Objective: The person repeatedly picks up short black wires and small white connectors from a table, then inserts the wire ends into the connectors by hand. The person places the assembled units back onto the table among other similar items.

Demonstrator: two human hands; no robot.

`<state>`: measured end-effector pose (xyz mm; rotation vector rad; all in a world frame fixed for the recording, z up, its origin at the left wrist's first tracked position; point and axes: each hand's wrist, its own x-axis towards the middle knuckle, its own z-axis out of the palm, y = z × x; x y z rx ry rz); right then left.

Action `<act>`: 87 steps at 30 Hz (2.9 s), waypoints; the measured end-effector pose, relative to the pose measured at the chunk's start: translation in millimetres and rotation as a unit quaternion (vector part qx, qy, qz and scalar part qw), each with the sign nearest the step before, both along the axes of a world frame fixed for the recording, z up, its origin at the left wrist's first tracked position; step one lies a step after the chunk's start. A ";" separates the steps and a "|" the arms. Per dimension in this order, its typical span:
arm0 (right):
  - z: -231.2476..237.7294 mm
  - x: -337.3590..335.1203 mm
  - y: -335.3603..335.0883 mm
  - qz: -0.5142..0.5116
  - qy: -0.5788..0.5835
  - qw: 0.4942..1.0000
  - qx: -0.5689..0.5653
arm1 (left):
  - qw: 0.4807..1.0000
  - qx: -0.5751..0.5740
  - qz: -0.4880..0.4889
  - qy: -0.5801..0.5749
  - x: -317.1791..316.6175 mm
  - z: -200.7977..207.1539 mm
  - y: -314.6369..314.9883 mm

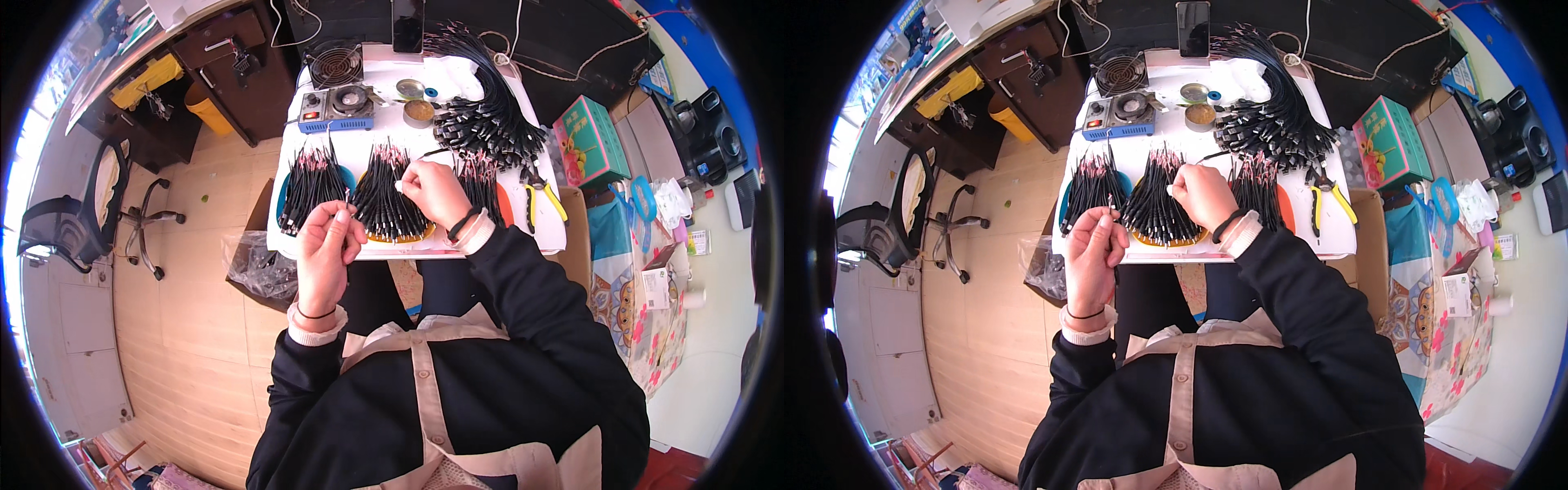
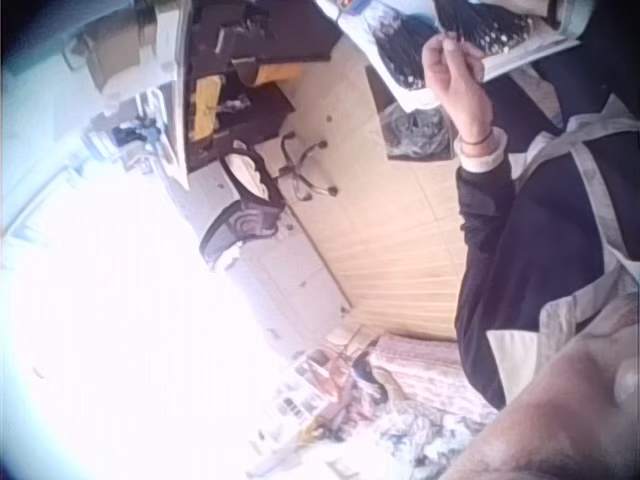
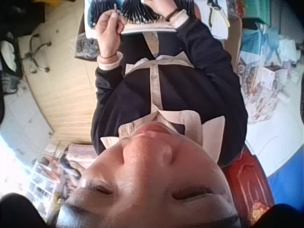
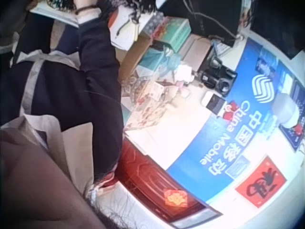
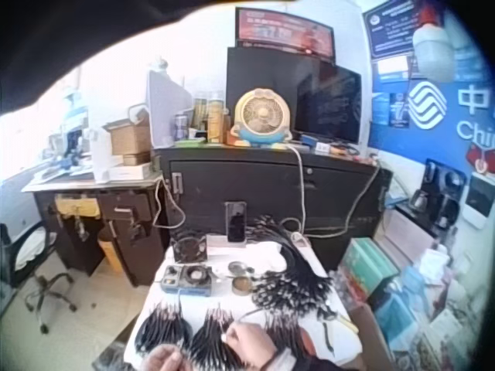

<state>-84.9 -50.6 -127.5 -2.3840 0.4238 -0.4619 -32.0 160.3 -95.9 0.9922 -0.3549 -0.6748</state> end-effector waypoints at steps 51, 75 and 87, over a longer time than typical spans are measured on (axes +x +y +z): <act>91.4 -128.5 60.2 0.186 -0.193 0.799 0.538 | 0.960 -0.167 -0.170 0.147 -89.7 40.1 -8.7; 71.1 -136.8 49.0 0.198 -0.121 0.722 0.652 | 0.956 0.063 -0.072 -0.278 -100.1 35.6 -5.2; -12.0 -134.0 -79.3 -0.185 -0.053 0.981 0.011 | 0.986 0.040 -0.127 -0.097 -85.9 6.0 -44.9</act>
